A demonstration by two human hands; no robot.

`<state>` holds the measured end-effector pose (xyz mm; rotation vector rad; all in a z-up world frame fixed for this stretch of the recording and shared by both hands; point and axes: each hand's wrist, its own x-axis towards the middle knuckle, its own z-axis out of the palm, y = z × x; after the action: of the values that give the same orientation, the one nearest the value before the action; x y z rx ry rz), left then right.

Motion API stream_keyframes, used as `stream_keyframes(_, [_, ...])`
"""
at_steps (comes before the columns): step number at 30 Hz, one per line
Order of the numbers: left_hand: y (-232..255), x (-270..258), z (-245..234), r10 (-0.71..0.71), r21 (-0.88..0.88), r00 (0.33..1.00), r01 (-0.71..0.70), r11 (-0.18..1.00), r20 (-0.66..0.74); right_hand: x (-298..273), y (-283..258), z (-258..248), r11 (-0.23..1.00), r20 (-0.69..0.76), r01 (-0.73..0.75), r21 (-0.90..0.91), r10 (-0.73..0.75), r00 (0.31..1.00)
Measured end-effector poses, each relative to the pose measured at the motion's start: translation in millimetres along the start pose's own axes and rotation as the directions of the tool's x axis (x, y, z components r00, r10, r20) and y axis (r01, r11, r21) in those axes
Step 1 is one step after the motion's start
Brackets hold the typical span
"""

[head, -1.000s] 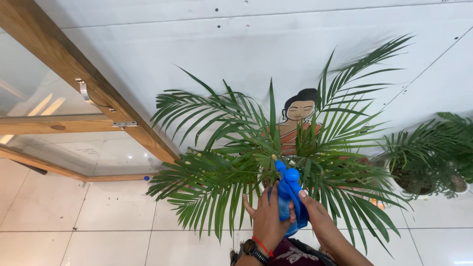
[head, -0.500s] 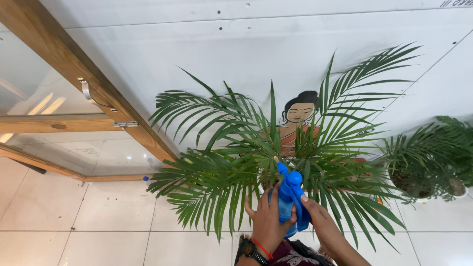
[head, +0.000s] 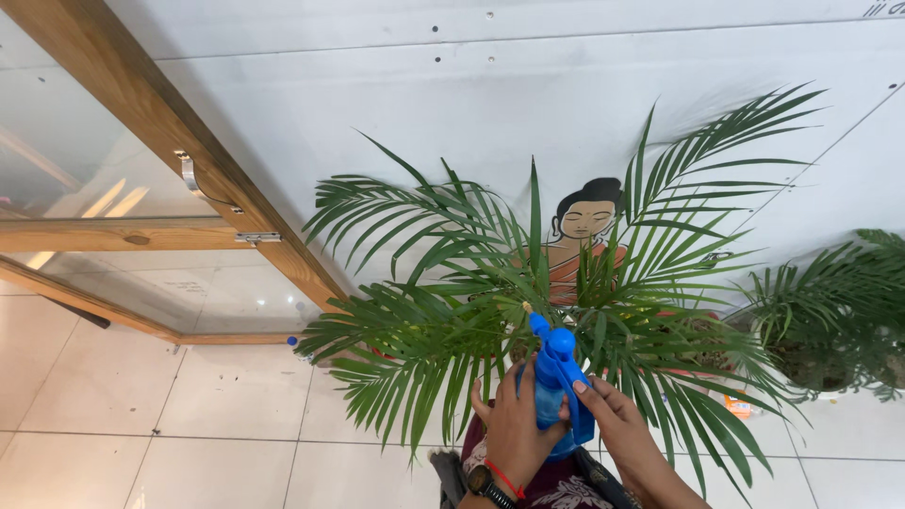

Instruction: The person uses a blue spray bottle to mist water onto several potted plants arranged along a wall. The person moves along the row, spraying the leaves of each plant individually to ensure coverage.

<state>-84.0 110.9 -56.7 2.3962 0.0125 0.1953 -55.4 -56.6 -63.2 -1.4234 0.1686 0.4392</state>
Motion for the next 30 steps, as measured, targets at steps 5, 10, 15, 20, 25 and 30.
stream_keyframes(5, [-1, -1, -1, 0.026, 0.017, 1.0, -0.026, 1.0, -0.012, -4, -3, -1, 0.999, -0.017, -0.017, 0.034, 0.018, 1.0])
stream_keyframes(10, [-4, -2, 0, 0.052, 0.011, 0.997, -0.052, 0.999, -0.052, -7, -9, 1, 0.998, -0.014, -0.062, 0.026, 0.063, 0.998])
stream_keyframes(15, [-6, -3, -1, 0.069, 0.033, 0.996, -0.068, 0.997, -0.056, -7, -6, 1, 0.994, 0.014, -0.065, 0.086, 0.065, 0.998])
stream_keyframes(20, [0, -2, -2, 0.066, 0.027, 0.995, -0.064, 0.998, -0.08, -3, 3, 0, 0.998, 0.043, 0.059, 0.016, -0.06, 0.997])
stream_keyframes(25, [3, -2, -7, 0.034, 0.019, 0.998, -0.033, 0.999, -0.052, -6, 1, 1, 0.999, 0.021, 0.017, 0.038, -0.018, 1.0])
stream_keyframes(30, [-1, -4, -9, 0.094, 0.035, 0.988, -0.09, 0.995, -0.121, -9, -6, 7, 0.995, 0.015, -0.025, 0.099, 0.023, 1.0])
